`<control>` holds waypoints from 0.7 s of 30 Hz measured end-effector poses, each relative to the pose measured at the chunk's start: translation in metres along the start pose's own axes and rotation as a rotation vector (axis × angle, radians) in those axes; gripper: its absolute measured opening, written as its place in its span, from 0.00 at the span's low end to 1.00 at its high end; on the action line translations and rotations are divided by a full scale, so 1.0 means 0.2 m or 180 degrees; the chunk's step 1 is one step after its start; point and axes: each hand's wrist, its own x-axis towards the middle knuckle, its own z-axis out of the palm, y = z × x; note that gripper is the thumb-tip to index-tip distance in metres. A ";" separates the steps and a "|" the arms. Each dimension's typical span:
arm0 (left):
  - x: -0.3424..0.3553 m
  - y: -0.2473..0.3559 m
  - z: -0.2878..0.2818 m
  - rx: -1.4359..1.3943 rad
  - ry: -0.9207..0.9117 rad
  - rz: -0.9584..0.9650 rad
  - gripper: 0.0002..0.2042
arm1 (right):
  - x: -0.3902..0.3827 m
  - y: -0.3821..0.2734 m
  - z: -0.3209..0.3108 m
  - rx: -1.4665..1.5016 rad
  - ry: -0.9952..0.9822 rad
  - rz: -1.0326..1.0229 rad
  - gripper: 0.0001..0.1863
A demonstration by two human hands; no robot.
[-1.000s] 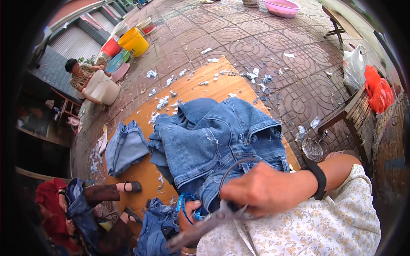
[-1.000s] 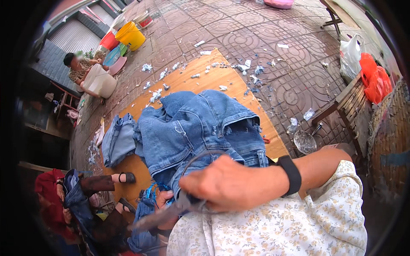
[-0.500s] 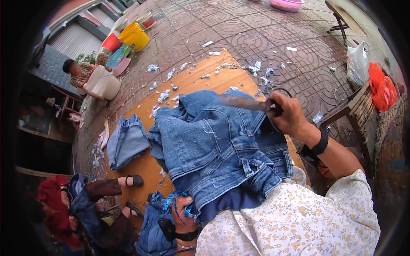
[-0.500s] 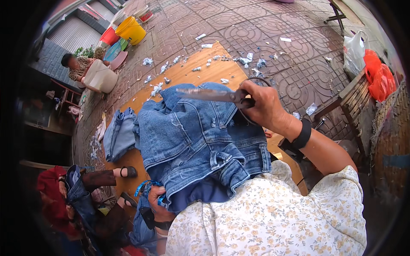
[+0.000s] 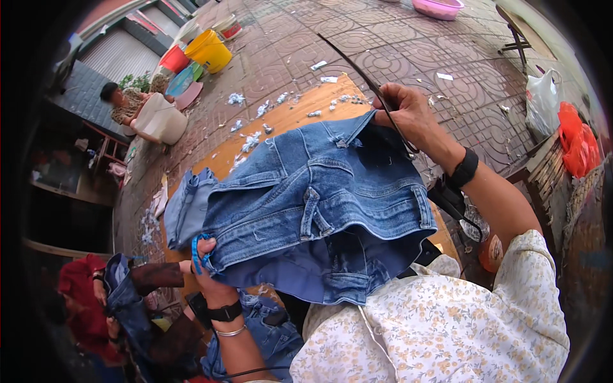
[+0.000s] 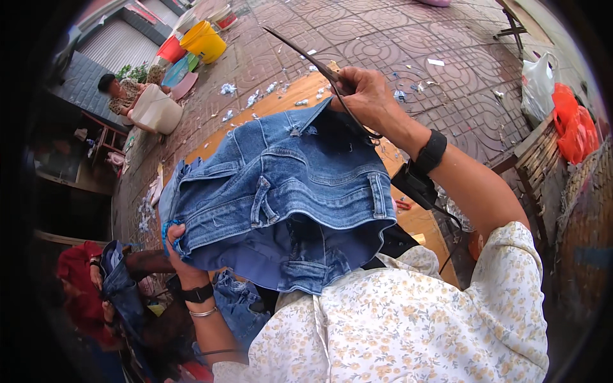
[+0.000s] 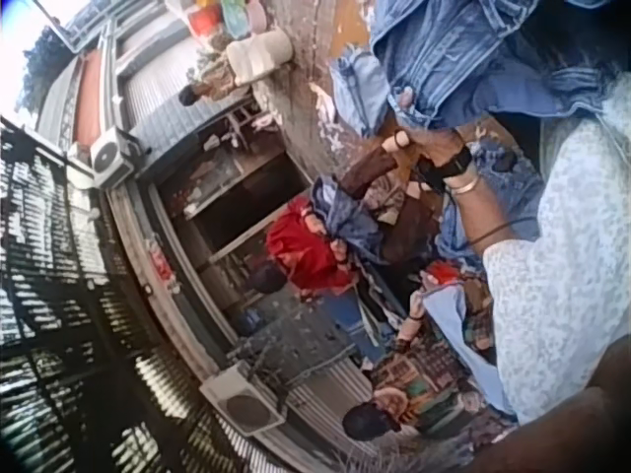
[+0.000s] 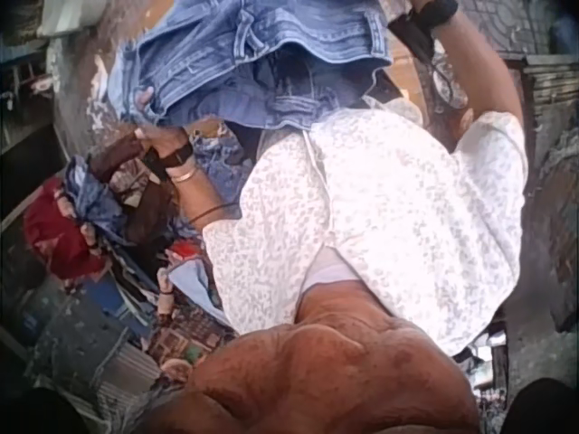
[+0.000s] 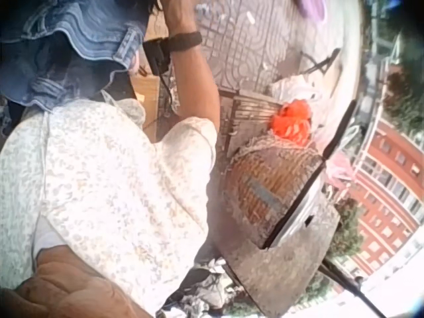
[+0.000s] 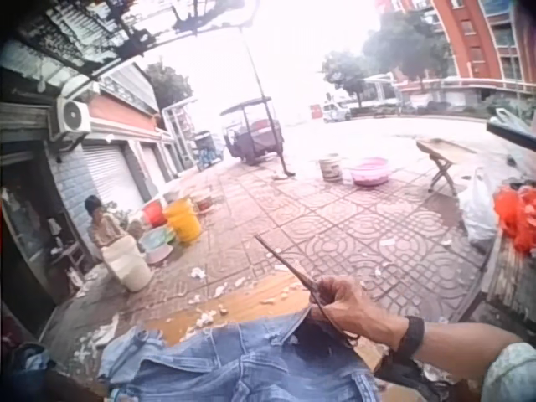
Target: The person uses shears and small scissors to cut denim fabric and trim threads on blue jeans while seated outdoors. The person holds the garments, turns them over to work on different areas, and spreads them out on a wooden table.
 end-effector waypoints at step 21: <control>0.34 0.06 -0.26 0.1571 0.0048 0.0616 0.11 | 0.17 0.31 0.11 -0.0276 -0.1346 0.1048 0.12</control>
